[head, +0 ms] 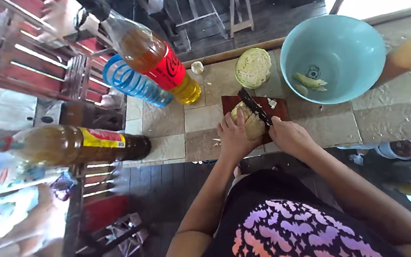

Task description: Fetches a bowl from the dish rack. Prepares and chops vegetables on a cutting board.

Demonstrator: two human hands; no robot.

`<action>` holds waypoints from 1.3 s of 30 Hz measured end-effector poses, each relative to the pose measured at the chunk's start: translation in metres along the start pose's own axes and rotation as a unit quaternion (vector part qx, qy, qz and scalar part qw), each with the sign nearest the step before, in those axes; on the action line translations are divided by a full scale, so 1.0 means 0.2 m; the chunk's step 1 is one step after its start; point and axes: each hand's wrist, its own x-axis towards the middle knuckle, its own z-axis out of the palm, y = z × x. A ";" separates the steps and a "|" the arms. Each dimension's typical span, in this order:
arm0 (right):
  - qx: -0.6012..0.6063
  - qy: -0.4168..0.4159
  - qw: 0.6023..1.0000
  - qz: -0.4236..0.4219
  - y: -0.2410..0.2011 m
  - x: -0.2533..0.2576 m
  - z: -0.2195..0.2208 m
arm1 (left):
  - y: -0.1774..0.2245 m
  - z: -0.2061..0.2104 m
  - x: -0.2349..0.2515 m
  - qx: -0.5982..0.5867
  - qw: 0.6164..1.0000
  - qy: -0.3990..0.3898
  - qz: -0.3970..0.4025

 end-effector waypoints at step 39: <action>-0.276 -0.188 0.940 -0.066 -0.27 0.10 -0.28 | 0.14 -0.03 0.02 -0.050 0.988 -0.055 -0.135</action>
